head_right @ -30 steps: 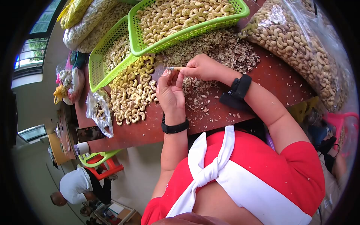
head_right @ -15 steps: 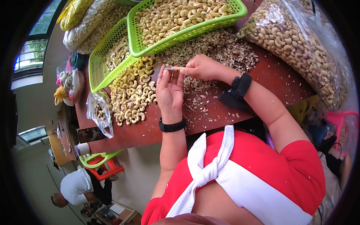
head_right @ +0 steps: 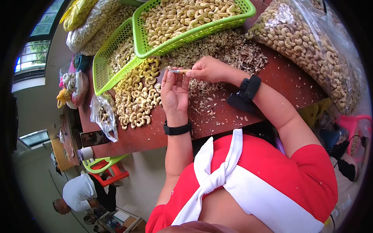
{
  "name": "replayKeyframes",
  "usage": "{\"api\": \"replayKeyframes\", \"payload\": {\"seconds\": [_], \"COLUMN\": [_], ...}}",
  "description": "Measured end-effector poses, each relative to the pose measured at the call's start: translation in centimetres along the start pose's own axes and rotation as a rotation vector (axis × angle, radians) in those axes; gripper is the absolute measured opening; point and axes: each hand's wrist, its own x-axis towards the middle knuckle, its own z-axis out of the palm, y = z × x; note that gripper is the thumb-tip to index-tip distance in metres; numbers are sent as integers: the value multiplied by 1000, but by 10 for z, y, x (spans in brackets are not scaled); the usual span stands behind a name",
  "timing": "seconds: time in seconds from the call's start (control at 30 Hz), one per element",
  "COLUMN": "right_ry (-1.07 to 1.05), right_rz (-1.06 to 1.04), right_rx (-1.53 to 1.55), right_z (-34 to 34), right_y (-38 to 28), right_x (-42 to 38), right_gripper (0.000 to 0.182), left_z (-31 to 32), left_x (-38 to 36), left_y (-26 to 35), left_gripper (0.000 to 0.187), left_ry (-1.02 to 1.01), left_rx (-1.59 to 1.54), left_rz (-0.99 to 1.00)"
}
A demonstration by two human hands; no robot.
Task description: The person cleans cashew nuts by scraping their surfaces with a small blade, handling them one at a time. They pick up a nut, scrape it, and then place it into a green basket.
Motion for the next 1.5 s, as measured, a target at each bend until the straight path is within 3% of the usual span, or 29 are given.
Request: {"api": "replayKeyframes", "payload": {"seconds": [0.37, 0.9, 1.1, 1.5], "right_ry": [31, 23, -3, -39], "right_rz": [29, 98, 79, 25], "right_rx": [43, 111, 96, 72], "right_z": [2, -2, -1, -2], "right_y": [4, 2, 0, -1], "right_x": [5, 3, 2, 0], "right_gripper": [35, 34, 35, 33], "left_z": [-3, -1, -3, -6], "left_x": [-1, -1, 0, 2], "left_y": [-4, -8, -7, -4], "left_gripper": [12, 12, 22, 26], "left_ry": [-6, -41, 29, -149], "left_rx": [20, -31, -95, 80], "left_rz": [71, 6, 9, 93]}}
